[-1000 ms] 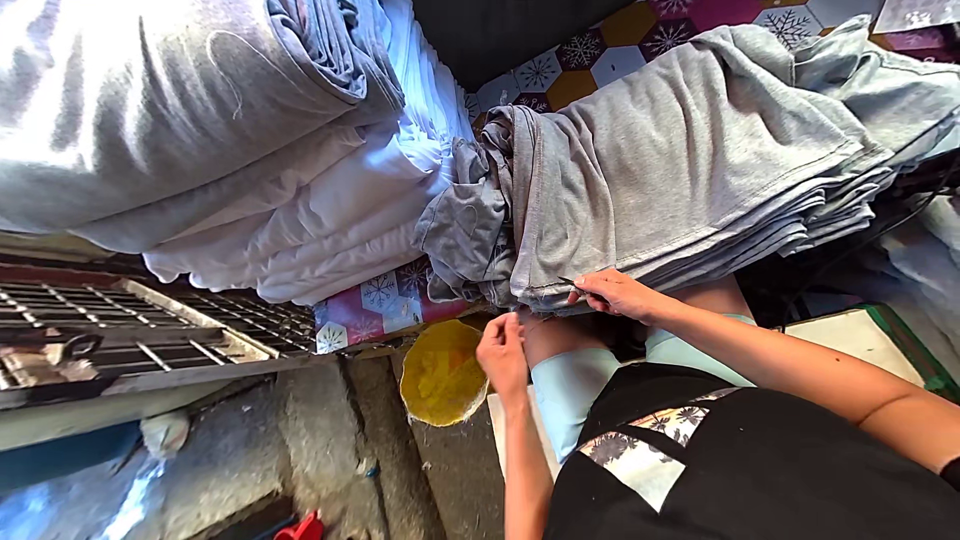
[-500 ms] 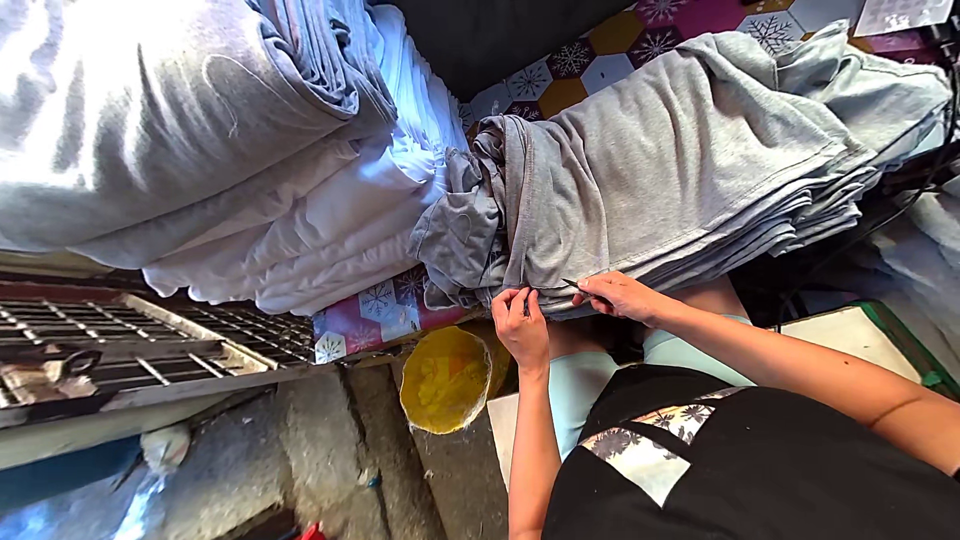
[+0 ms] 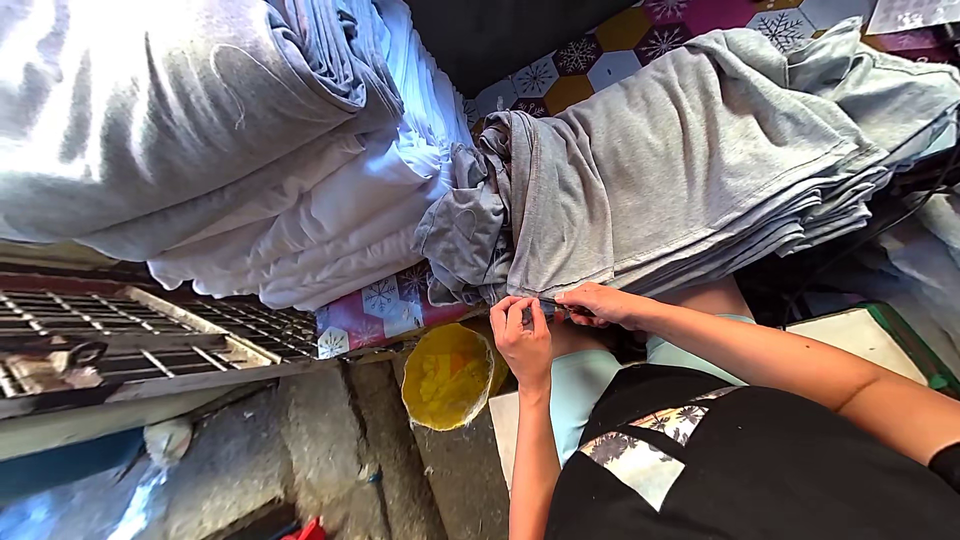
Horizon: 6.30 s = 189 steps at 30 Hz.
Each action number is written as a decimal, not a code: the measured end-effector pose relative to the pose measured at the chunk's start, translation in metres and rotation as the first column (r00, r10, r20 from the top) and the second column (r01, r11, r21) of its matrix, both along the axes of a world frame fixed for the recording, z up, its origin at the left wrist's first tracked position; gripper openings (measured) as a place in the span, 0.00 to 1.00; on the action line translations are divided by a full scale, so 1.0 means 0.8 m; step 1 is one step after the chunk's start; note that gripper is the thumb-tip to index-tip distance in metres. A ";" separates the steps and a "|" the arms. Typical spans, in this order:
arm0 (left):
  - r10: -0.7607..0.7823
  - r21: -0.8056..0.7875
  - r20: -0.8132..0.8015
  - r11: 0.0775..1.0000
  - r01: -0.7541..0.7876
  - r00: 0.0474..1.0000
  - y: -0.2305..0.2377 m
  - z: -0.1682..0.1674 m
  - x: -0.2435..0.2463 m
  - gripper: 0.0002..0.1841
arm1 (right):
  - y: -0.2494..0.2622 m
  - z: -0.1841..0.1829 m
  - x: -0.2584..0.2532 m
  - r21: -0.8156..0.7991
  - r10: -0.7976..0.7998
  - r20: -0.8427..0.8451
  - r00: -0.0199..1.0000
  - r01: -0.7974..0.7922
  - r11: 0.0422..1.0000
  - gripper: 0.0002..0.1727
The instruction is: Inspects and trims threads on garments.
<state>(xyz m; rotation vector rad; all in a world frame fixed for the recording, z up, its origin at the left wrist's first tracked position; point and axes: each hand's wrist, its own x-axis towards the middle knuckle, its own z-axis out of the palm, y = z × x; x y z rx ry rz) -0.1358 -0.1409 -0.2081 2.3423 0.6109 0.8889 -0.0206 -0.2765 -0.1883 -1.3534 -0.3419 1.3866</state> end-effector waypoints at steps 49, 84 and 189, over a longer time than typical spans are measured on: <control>0.266 -0.988 0.155 0.035 0.152 0.951 -0.022 0.072 0.019 0.10 | 0.014 -0.010 0.008 0.351 -0.347 0.916 0.201 0.017 0.936 0.19; 0.160 -0.945 0.174 0.306 0.119 0.972 -0.028 0.083 0.013 0.10 | 0.010 -0.003 0.003 0.406 -0.414 0.876 0.248 0.084 0.910 0.19; 0.139 -0.966 0.176 0.212 0.145 0.974 -0.042 0.095 0.022 0.14 | -0.015 -0.003 -0.001 0.502 -0.520 0.828 0.211 0.133 0.854 0.18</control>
